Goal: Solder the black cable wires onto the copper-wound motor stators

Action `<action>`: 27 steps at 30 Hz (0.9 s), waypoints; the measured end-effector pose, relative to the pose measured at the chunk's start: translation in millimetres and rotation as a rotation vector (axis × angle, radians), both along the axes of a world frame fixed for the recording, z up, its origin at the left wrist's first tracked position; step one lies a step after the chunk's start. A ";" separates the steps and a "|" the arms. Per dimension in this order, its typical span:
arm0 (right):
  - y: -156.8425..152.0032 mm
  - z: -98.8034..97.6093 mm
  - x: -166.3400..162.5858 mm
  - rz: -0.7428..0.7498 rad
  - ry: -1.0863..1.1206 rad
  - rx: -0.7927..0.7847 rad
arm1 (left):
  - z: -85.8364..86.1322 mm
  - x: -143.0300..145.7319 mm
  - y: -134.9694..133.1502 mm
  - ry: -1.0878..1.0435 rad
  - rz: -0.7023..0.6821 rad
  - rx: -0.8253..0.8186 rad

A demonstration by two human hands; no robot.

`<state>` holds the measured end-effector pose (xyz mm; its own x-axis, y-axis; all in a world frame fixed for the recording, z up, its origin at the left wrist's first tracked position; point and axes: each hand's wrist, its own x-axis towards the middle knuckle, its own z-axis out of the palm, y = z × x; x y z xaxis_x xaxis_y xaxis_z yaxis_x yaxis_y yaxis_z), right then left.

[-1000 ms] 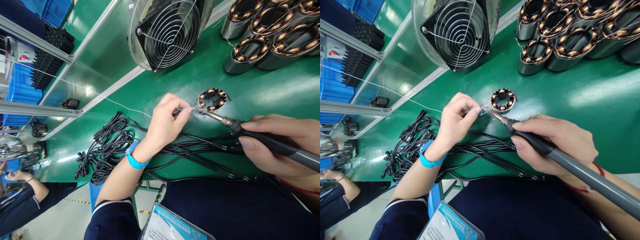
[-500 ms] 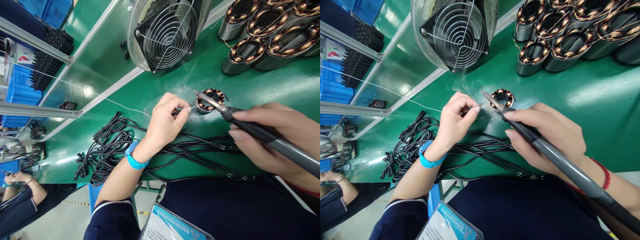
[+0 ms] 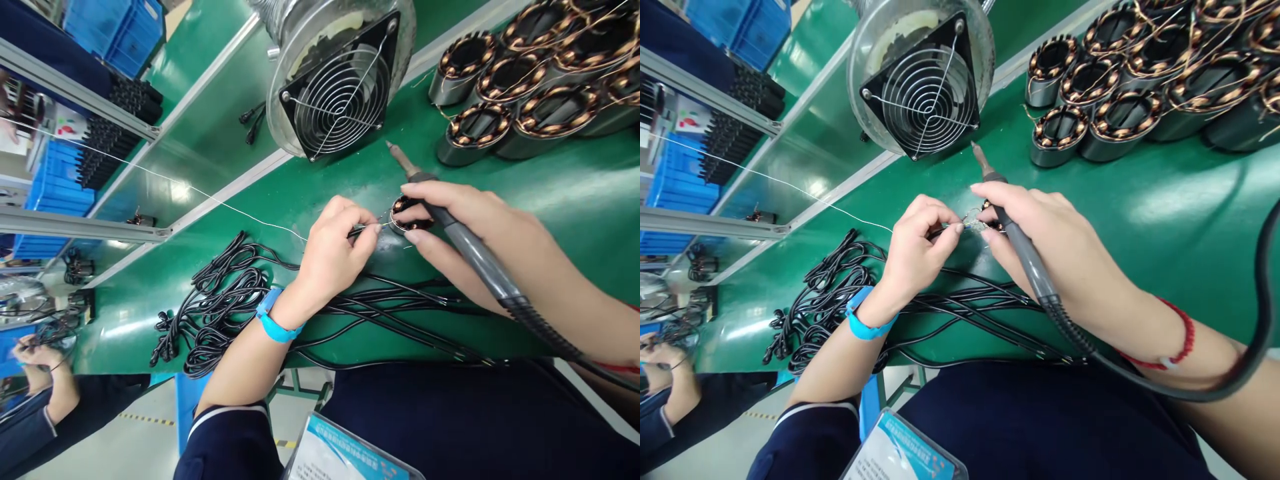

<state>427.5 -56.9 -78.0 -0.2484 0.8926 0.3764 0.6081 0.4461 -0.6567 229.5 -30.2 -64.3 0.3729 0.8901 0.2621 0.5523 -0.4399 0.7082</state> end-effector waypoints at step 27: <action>-1.8 -7.8 -12.4 -0.064 0.163 0.082 | -0.1 -0.5 -10.6 0.068 -0.103 0.317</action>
<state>415.1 -58.6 -85.8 -0.1219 0.8693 0.4789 0.5256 0.4659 -0.7118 229.0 -40.8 -64.4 0.4828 0.7250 0.4913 0.5344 -0.6883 0.4906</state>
